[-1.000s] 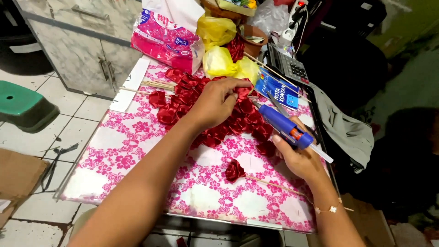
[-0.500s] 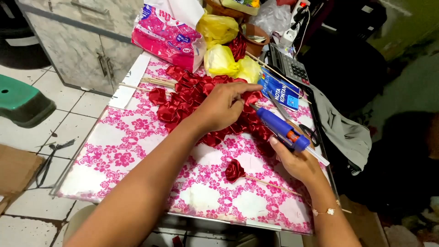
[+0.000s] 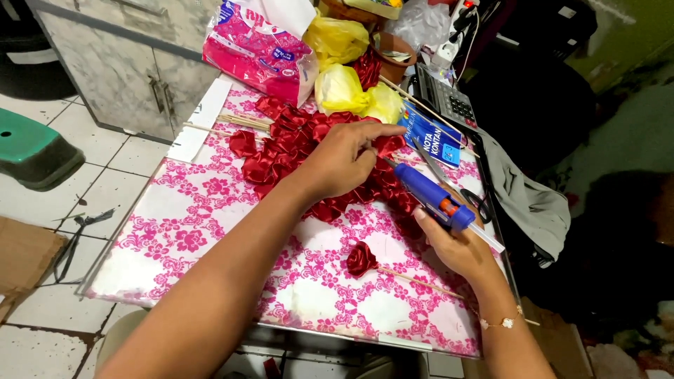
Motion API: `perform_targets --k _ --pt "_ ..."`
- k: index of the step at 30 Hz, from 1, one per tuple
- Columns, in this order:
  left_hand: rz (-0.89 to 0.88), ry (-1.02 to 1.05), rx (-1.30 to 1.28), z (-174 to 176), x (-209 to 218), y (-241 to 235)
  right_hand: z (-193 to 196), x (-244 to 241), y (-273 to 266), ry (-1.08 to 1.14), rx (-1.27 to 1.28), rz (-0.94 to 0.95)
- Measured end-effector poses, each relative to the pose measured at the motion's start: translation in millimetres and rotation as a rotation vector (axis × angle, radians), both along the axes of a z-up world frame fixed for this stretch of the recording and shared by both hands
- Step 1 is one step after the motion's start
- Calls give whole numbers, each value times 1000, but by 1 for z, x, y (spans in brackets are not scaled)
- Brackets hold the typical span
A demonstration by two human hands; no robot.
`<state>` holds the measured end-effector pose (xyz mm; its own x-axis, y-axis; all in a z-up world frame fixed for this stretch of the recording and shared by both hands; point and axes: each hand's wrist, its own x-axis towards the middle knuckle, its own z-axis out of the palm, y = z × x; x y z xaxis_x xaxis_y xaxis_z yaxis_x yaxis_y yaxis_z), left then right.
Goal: The person assembles artificial red silk roses by applying hot glue to folded petals and attaching them to wooden sticks. They repeatedly pick petals, apply glue, and shape the blooms while working at a cluttered table.
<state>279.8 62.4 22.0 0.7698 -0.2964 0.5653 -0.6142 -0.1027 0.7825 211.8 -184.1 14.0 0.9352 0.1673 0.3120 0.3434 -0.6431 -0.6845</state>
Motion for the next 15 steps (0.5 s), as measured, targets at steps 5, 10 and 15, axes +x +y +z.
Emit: perform_targets --k 5,10,15 --pt "-10 13 -7 0 -1 1 -6 3 -9 11 0 -12" --pt "-12 8 -12 1 -2 2 4 1 -1 -13 11 -9" --pt "-26 6 -17 10 -7 1 -3 6 -4 -29 1 -33"
